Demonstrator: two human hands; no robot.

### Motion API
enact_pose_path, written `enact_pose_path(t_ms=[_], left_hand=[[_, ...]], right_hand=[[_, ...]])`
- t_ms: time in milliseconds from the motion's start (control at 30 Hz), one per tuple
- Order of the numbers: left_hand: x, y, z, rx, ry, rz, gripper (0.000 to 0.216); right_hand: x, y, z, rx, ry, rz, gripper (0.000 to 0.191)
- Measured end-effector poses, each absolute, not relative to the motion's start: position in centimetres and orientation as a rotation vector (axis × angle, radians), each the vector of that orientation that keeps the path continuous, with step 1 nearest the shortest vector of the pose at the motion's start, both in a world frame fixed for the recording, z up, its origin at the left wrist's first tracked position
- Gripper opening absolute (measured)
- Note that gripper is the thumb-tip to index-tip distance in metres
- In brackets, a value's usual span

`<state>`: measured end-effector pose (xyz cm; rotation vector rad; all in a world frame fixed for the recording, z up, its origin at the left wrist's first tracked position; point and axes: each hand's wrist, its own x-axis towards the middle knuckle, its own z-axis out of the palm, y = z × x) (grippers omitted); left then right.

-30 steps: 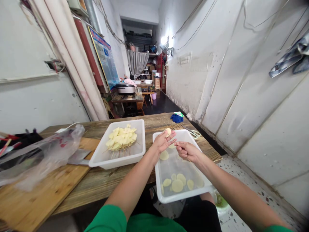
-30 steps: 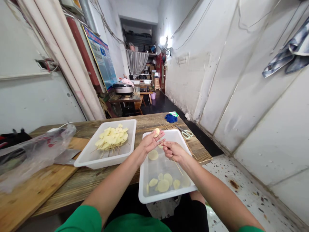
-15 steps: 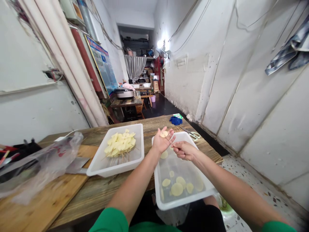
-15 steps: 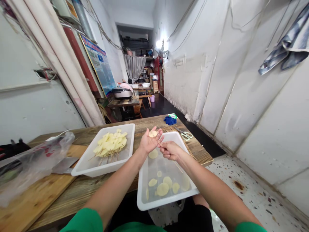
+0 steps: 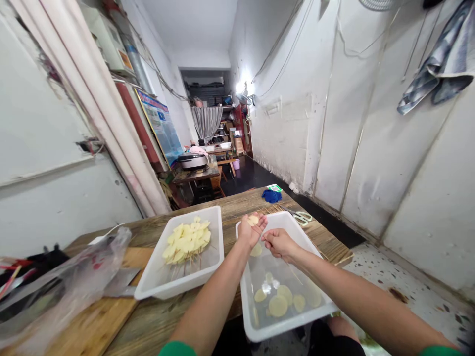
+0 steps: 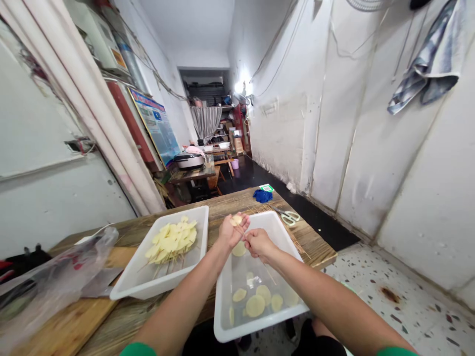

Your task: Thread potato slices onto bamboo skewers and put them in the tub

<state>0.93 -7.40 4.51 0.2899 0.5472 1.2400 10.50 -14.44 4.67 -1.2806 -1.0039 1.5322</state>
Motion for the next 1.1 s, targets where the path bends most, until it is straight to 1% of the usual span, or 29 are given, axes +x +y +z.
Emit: enact_pose_path(t_ms=[167,333,400,600,667,800,867,933,1000,1100], left_hand=[[1.1,-7.8,4.8,0.397,0.589,1.267,0.040],[0.7,-7.5,4.1,0.555,0.622,1.331,0.025],[0.8,-7.4,3.8,0.601,0.656,1.345,0.024],[2.3,-8.5,3.5,0.790,0.801,1.227,0.029],[2.4,-9.0,3.5,0.890,0.796,1.125,0.034],[1.4,-9.1,3.5,1.121,0.745,0.856,0.045],[1.0,-8.7,3.0,1.305,0.898,0.848,0.050],[0.9,-8.3,2.3,1.634,1.157,0.791,0.047],[1.4,-8.1,1.2,2.046,1.364,0.530,0.040],[2.6,-8.2,-0.2,2.428,1.555,0.033,0.043]], right_hand=[[9.9,-14.3,4.8,-1.219,-0.966,1.528,0.013],[10.0,-14.4,4.7,-1.204,-0.962,1.520,0.016],[9.8,-14.6,4.6,-1.229,-0.978,1.505,0.018],[9.5,-14.2,4.7,-1.260,-1.024,1.309,0.026],[10.1,-13.6,5.1,-1.251,-0.990,1.281,0.027],[12.7,-12.3,5.9,-1.242,-0.888,1.198,0.023],[14.0,-11.7,6.1,-1.237,-0.817,1.157,0.020],[15.0,-11.4,6.3,-1.234,-0.758,1.137,0.017],[15.3,-11.3,6.2,-1.242,-0.719,1.142,0.016],[15.2,-11.2,6.0,-1.261,-0.696,1.165,0.016]])
